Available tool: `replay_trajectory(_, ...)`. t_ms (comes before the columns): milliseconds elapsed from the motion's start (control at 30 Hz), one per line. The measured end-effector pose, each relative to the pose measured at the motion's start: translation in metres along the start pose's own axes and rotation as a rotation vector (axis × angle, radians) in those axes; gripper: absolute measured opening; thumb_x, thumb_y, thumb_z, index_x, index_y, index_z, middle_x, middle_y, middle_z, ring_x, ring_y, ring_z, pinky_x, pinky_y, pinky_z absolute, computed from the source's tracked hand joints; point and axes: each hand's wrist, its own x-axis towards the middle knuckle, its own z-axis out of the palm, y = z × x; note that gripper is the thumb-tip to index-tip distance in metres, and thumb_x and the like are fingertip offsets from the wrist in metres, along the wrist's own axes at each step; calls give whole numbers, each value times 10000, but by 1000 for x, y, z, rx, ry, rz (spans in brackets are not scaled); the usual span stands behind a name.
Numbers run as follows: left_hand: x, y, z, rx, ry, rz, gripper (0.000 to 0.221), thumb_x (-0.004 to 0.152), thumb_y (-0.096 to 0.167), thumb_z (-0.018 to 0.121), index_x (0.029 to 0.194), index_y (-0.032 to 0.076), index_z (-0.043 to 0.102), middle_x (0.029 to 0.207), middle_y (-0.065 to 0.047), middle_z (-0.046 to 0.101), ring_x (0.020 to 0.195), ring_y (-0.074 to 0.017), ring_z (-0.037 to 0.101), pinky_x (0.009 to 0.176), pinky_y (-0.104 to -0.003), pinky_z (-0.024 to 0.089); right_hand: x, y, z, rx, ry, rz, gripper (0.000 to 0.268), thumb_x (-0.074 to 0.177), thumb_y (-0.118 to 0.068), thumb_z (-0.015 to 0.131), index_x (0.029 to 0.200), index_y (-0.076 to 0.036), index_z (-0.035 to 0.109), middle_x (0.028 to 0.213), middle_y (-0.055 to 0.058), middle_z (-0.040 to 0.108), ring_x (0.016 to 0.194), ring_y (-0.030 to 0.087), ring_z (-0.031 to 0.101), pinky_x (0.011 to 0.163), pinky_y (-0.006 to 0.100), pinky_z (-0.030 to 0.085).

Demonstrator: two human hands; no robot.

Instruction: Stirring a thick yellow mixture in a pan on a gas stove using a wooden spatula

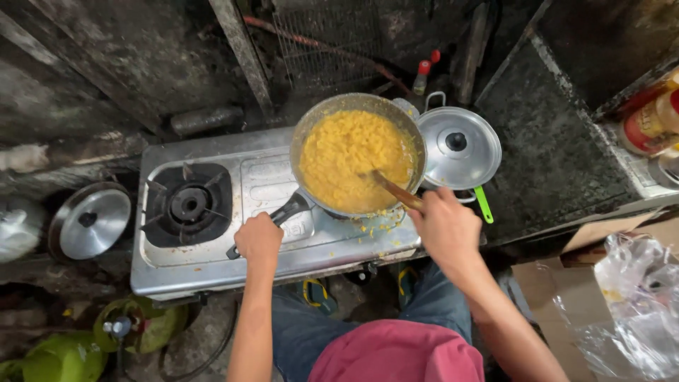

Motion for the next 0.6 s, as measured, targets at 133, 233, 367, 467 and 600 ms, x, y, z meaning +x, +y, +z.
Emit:
replay_trajectory(133, 4, -2, 6, 23, 12, 6, 249, 900, 143, 566, 1001, 33, 765, 917, -194, 777, 932, -397, 767, 827, -524, 587, 24, -16, 57, 151, 167, -30, 360, 820, -461, 776, 786, -146, 607, 870, 26, 591, 564, 382, 688, 525, 479, 587)
replay_trajectory(233, 3, -4, 2, 12, 34, -3, 250, 910, 136, 566, 1017, 33, 766, 933, -197, 779, 943, -398, 767, 842, -522, 587, 20, -13, 20, 218, 60, -38, 383, 829, -502, 746, 832, -143, 615, 897, 36, 589, 594, 412, 693, 557, 523, 596)
replay_trajectory(367, 3, 0, -1, -1, 20, 2, 226, 910, 117, 574, 987, 27, 768, 900, -202, 776, 898, -388, 770, 816, -511, 591, -3, 15, -83, 122, -99, 5, 341, 804, -473, 785, 829, -155, 666, 919, 38, 618, 693, 430, 718, 637, 529, 612)
replay_trajectory(467, 0, -1, 4, -8, 5, -4, 221, 911, 115, 576, 985, 27, 765, 898, -203, 777, 896, -391, 771, 808, -507, 593, -9, 25, -61, 4, -102, 20, 356, 779, -519, 774, 820, -181, 668, 913, 10, 621, 666, 397, 716, 643, 508, 619)
replay_trajectory(600, -8, 3, -10, -23, 0, -5, 212, 916, 103, 582, 975, 24, 769, 896, -206, 780, 898, -391, 773, 817, -501, 596, 25, 4, 24, 93, 13, 35, 372, 787, -504, 772, 781, -146, 671, 854, 42, 610, 634, 396, 714, 569, 509, 600)
